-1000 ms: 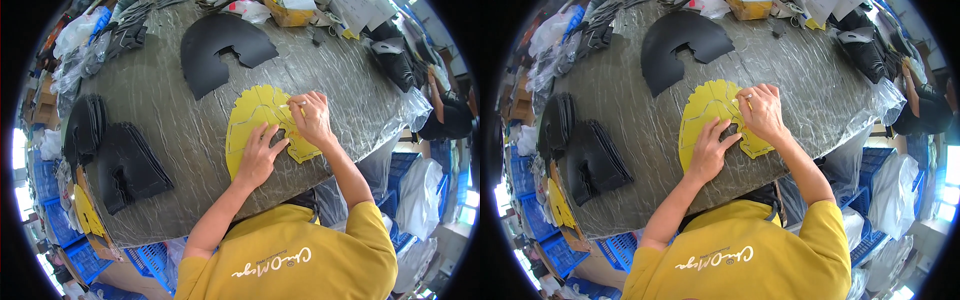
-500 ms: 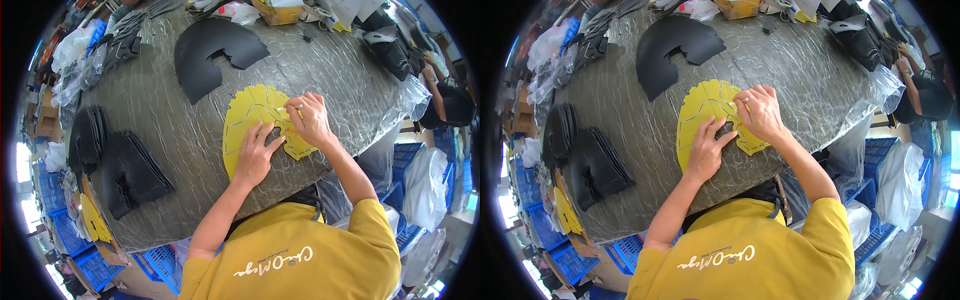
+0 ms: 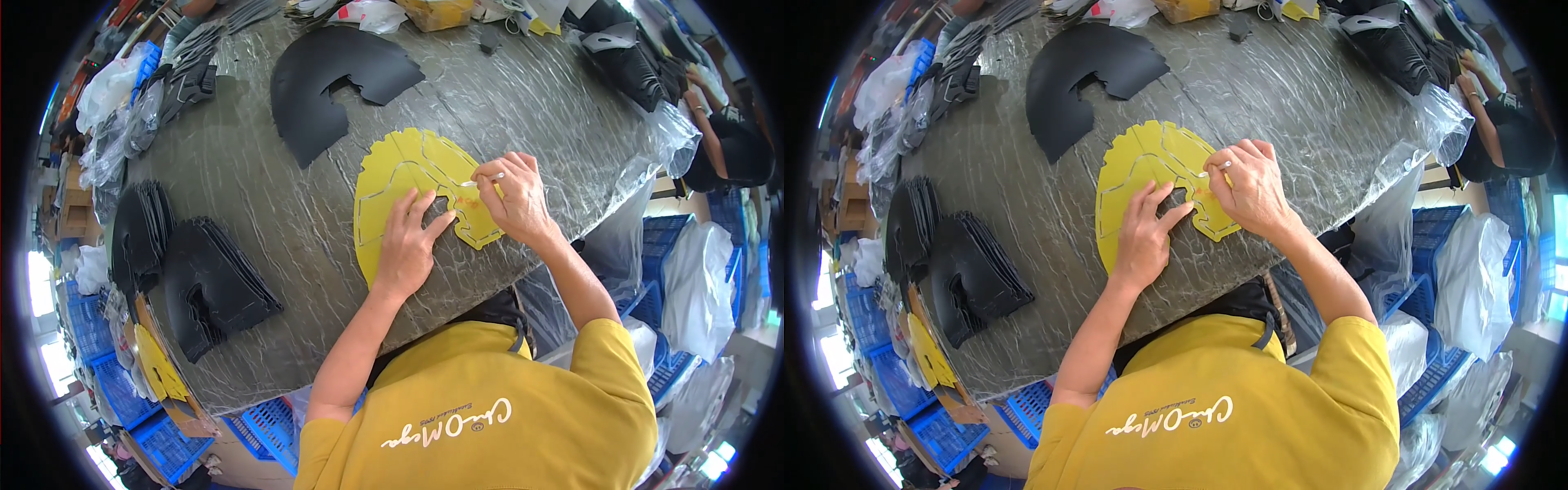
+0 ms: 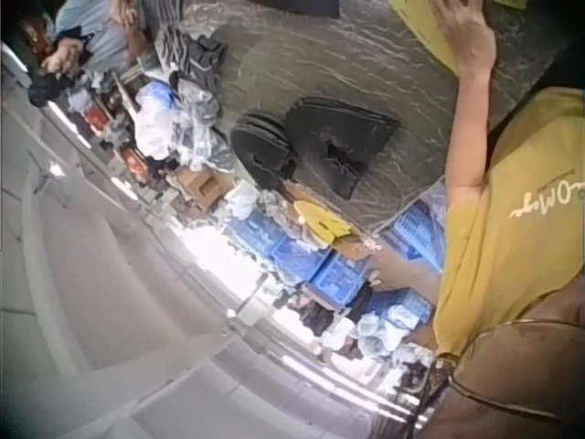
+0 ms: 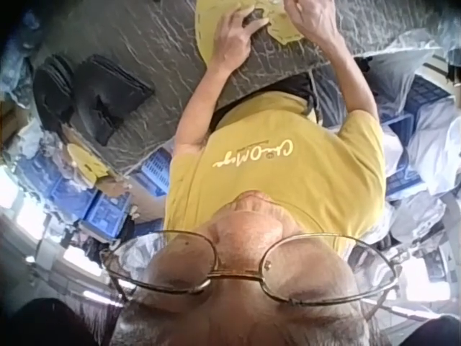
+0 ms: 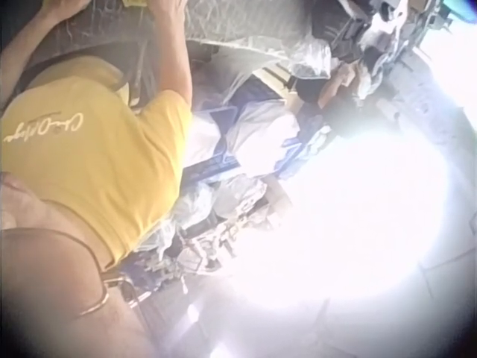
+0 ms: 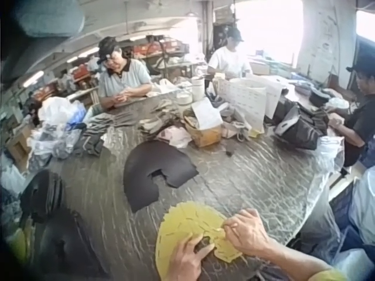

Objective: Tracing outlines on shoe components using a yellow template and a marking pen.

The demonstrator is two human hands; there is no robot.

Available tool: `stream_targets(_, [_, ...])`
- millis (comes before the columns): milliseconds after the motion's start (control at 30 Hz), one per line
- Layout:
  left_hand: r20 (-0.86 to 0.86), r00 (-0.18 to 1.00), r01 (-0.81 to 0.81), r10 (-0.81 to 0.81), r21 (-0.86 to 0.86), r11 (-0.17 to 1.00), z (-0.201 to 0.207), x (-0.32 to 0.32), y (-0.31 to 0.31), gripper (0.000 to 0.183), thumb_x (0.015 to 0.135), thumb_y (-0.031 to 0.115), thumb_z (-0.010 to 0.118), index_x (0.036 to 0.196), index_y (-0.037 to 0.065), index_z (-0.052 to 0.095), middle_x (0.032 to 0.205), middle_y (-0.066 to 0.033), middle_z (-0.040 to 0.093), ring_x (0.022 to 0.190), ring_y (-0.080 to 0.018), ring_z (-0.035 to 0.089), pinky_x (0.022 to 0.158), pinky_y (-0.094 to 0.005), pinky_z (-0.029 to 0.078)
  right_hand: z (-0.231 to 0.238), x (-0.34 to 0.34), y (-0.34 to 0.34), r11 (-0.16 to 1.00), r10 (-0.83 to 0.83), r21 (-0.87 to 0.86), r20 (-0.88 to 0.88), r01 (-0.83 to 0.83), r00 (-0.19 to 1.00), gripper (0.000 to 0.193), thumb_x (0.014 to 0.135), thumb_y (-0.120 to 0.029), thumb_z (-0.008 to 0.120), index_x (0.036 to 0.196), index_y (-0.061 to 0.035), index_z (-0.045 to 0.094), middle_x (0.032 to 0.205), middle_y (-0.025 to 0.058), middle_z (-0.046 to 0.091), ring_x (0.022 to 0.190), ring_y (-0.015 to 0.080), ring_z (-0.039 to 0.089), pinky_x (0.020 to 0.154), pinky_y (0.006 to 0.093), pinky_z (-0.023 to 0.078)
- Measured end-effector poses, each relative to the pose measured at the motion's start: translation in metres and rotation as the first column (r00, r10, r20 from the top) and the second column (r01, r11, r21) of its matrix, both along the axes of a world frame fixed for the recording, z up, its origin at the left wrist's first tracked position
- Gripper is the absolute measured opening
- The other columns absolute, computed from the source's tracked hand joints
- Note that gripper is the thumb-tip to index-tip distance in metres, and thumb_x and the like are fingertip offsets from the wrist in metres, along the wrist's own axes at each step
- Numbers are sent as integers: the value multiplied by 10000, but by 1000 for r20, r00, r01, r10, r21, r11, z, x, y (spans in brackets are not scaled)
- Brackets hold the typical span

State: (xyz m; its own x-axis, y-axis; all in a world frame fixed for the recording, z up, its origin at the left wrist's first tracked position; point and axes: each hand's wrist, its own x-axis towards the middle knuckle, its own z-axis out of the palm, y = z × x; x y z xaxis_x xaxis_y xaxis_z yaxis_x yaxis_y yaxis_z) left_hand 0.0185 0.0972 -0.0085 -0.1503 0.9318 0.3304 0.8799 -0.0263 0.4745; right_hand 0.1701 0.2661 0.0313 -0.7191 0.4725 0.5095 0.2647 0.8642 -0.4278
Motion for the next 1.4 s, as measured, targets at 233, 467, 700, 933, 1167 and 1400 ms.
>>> stream_targets(233, [10, 1000, -2, 2, -4, 1000, 1, 0, 0, 465, 811, -74, 647, 1204, 152, 747, 1401, -113, 567, 1342, -384, 489, 1110, -494, 454, -1, 16, 4, 997, -68, -37, 22, 69, 997, 59, 907, -59, 666, 922, -115, 650, 787, 20, 660, 783, 237, 620, 911, 417, 434])
stream_targets(467, [14, 1000, -11, 11, -30, 999, 0, 1, 0, 514, 788, -100, 636, 1211, 171, 746, 1413, -103, 563, 1347, -369, 489, 1116, -488, 455, 2, 26, 8, 991, -122, -48, 30, 123, 992, 34, 927, -85, 635, 929, -112, 656, 794, 22, 665, 810, 239, 626, 929, 425, 432])
stream_targets(700, [10, 1000, -15, 15, -38, 999, 0, 1, 0, 518, 782, -103, 645, 1206, 174, 752, 1418, -98, 562, 1358, -368, 485, 1124, -491, 454, 0, 31, 12, 991, -98, -83, 73, 104, 993, 34, 924, -92, 637, 920, -104, 669, 848, 23, 699, 838, 239, 632, 932, 418, 431])
stream_targets(933, [-12, 1000, -16, 16, -36, 999, 0, 0, 1, 488, 799, -92, 647, 1194, 170, 764, 1424, -95, 562, 1358, -368, 484, 1134, -491, 450, -4, 26, 19, 985, -156, -76, -11, 155, 988, 73, 943, -95, 630, 922, -94, 700, 861, 18, 712, 847, 230, 641, 922, 409, 433])
stream_targets(1167, [-1, 1000, -8, 8, -49, 999, 4, 0, 0, 477, 809, -77, 653, 1205, 166, 765, 1428, -102, 562, 1359, -368, 479, 1129, -487, 452, -1, 9, 26, 972, -150, -189, -52, 138, 987, 101, 963, -127, 639, 975, -88, 731, 889, 20, 735, 864, 226, 651, 910, 405, 434])
stream_targets(1400, [8, 1000, 0, 1, -49, 999, 5, 1, -1, 469, 814, -61, 659, 1213, 160, 768, 1424, -110, 567, 1352, -372, 484, 1124, -495, 449, -12, -24, 40, 985, -92, -149, -12, 89, 996, 116, 954, -135, 653, 988, -86, 751, 904, 44, 757, 872, 229, 657, 903, 404, 434])
